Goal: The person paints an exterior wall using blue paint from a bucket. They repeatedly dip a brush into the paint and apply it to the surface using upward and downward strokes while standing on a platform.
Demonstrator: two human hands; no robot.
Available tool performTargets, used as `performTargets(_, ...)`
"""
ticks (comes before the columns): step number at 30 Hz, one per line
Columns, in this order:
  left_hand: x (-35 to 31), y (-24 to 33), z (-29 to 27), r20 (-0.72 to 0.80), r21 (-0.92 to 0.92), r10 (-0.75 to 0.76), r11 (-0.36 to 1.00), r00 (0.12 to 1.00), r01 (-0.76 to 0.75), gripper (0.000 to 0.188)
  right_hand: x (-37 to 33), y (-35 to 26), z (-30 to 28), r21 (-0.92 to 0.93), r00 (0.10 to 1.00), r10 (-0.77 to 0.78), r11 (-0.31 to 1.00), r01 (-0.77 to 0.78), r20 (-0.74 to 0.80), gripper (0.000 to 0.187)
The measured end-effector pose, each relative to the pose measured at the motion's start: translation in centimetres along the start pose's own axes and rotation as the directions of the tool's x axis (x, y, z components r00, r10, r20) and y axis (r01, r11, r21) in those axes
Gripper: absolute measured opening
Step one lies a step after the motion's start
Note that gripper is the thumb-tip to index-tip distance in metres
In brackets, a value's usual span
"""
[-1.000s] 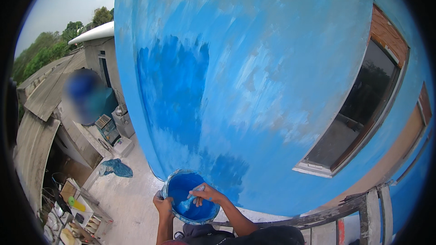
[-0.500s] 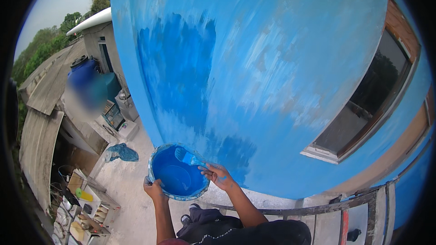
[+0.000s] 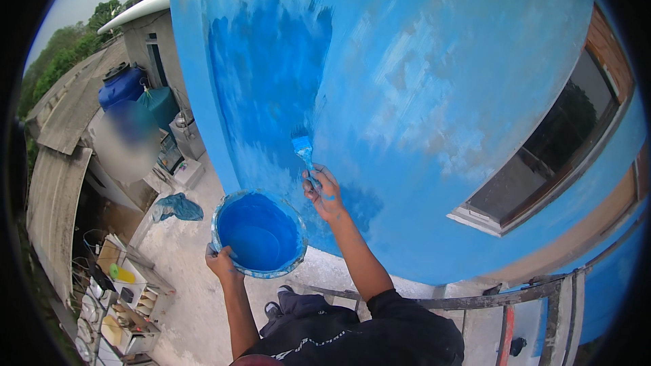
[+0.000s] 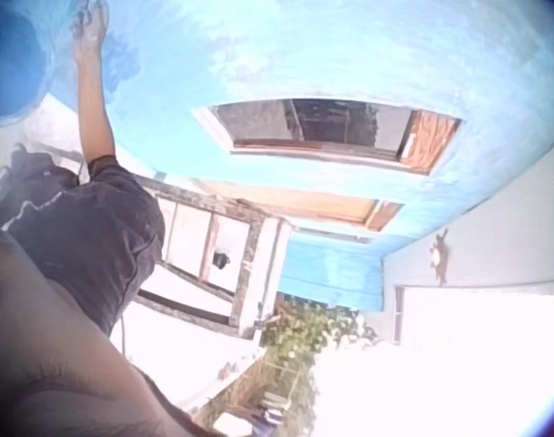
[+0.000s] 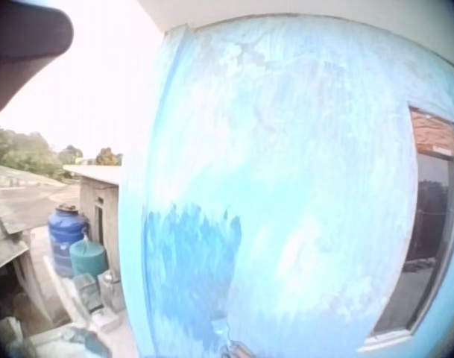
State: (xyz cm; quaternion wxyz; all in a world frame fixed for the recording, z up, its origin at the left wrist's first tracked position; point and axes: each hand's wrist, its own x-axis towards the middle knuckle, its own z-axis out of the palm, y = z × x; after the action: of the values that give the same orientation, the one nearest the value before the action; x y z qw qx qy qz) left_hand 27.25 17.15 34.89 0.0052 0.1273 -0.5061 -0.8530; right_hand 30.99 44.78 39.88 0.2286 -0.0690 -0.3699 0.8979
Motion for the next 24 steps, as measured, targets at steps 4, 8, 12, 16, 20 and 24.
performTargets(4, 0.2, -0.4, -0.9, 0.031, 0.007, 0.015, 1.0, 0.999, -0.015, 0.018, 8.1, -5.6, 4.5, -0.283, 0.91, -0.41, 0.882, 0.377, -0.066, 0.028)
performTargets(8, -0.5, 0.3, -0.9, 0.002, -0.001, 0.017, 1.0, 1.0, -0.017, 0.018, 13.4, -8.2, 5.6, -0.242, 0.856, -0.506, 0.848, 0.472, -0.106, 0.023)
performTargets(12, -0.7, 0.6, -0.8, 0.004, -0.013, 0.021, 1.0, 1.0, -0.021, 0.018, 14.7, -2.7, 0.0, -0.2, 0.888, -0.378, 0.921, 0.333, -0.262, 0.019)
performTargets(16, -0.2, 0.2, -1.0, 0.018, -0.015, 0.024, 1.0, 1.0, -0.024, 0.018, 13.1, 4.1, -5.8, -0.138, 0.865, -0.092, 0.99, 0.027, -0.493, 0.015)
performTargets(20, -0.1, 0.4, -0.9, 0.007, -0.02, 0.01, 1.0, 1.0, -0.01, 0.018, 14.0, 3.8, -5.9, -0.073, 0.869, -0.078, 0.996, 0.048, -0.489, 0.012)
performTargets(24, 0.5, 0.0, -1.4, 0.004, -0.002, 0.001, 1.0, 1.0, -0.001, 0.019, 16.0, -4.4, 2.0, -0.035, 0.94, -0.268, 0.963, 0.267, -0.213, 0.017)
